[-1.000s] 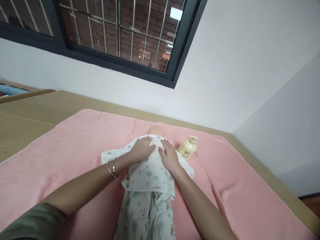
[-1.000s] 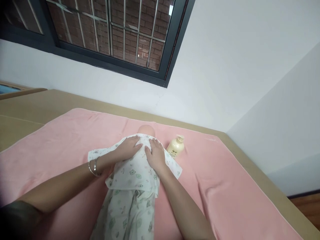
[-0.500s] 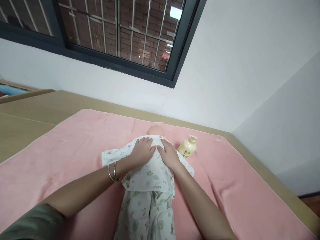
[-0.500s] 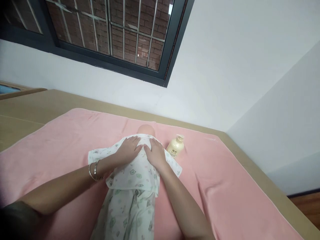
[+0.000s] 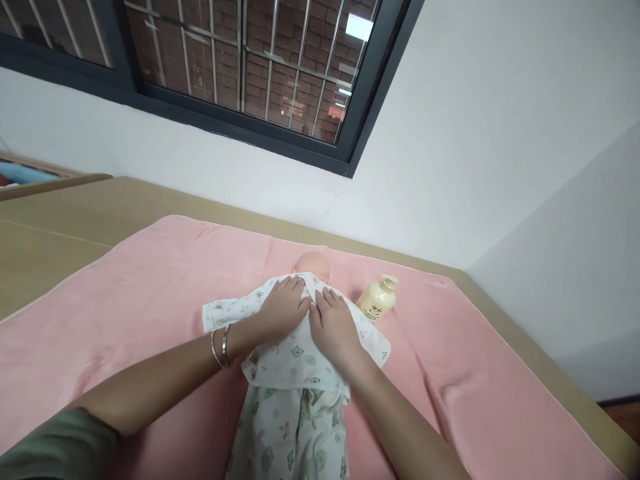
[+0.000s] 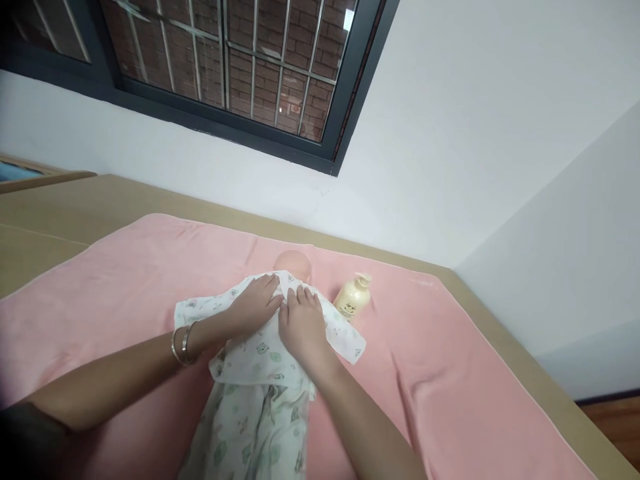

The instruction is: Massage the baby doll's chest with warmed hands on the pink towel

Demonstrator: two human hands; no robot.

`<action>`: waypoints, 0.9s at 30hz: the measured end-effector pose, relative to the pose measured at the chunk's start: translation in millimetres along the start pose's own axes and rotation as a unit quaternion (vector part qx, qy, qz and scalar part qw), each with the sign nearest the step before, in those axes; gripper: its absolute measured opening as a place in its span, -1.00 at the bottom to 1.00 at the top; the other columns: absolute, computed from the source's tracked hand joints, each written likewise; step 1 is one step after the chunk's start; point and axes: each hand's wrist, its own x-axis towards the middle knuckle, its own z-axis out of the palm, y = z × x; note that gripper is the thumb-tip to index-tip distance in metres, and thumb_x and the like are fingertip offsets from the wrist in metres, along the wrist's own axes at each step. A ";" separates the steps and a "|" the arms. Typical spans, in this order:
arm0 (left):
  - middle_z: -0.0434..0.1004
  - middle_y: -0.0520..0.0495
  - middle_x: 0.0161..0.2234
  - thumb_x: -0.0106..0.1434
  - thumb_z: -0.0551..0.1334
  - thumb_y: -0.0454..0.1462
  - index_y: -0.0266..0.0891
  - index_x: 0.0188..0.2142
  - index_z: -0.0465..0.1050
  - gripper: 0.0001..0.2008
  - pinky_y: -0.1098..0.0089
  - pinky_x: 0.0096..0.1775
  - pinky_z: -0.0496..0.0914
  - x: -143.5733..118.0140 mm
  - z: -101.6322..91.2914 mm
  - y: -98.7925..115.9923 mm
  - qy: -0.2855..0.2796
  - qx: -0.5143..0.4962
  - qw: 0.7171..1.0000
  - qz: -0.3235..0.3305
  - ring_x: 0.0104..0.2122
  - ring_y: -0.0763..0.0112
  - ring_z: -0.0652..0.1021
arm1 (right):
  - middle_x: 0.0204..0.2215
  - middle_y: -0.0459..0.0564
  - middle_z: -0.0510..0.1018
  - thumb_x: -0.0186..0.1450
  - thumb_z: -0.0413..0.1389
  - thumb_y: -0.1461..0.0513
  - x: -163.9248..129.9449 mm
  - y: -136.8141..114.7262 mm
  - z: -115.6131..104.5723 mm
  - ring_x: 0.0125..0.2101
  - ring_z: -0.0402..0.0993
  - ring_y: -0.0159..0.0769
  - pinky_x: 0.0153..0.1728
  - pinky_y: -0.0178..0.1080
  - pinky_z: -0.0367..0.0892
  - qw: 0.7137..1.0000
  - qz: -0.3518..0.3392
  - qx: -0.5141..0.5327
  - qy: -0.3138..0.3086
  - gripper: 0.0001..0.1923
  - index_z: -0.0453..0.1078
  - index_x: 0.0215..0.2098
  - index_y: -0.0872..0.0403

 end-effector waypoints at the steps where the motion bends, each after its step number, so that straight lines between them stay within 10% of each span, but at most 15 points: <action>1: 0.42 -0.35 0.15 0.42 -0.06 -0.27 -0.40 0.14 0.32 -0.60 -0.01 0.18 0.25 -1.1 1.0 2.1 0.007 0.004 1.000 -0.006 0.20 0.03 0.38 | 0.33 0.22 0.21 0.49 -0.20 0.15 2.4 2.6 0.5 0.36 0.06 -0.02 0.36 0.05 -0.06 1.000 0.002 0.012 -0.004 -0.46 0.20 0.33 0.21; 9: 0.36 -0.42 0.19 0.41 -0.02 -0.26 -0.42 0.14 0.32 -0.59 -0.05 0.16 0.25 -14.2 -3.7 19.5 0.037 -0.008 0.999 0.027 0.21 -0.06 0.33 | 0.32 0.17 0.25 0.49 -0.18 0.06 23.6 25.0 -1.7 0.35 0.09 -0.08 0.34 0.03 0.00 0.998 0.040 0.051 -0.017 -0.44 0.21 0.33 0.16; 16: 0.51 -0.23 -0.20 0.44 -0.02 -0.20 -0.25 -0.18 0.45 -0.70 0.08 -0.03 0.39 13.7 -9.4 -3.9 -0.006 -0.074 0.997 0.001 -0.14 0.14 0.51 | 0.35 0.25 0.16 0.49 -0.22 0.12 -0.4 -3.4 -0.7 0.37 0.00 0.06 0.35 0.14 -0.07 0.999 0.029 0.003 -0.014 -0.44 0.20 0.33 0.21; 27: 0.50 -0.26 -0.09 0.41 0.00 -0.19 -0.29 0.01 0.41 -0.66 0.05 0.06 0.32 4.0 -6.7 7.2 0.008 -0.056 0.998 -0.026 -0.03 0.05 0.46 | 0.31 0.16 0.26 0.49 -0.21 0.05 32.9 36.4 1.3 0.35 0.10 -0.13 0.35 -0.02 0.00 0.996 0.042 0.083 -0.011 -0.41 0.20 0.34 0.19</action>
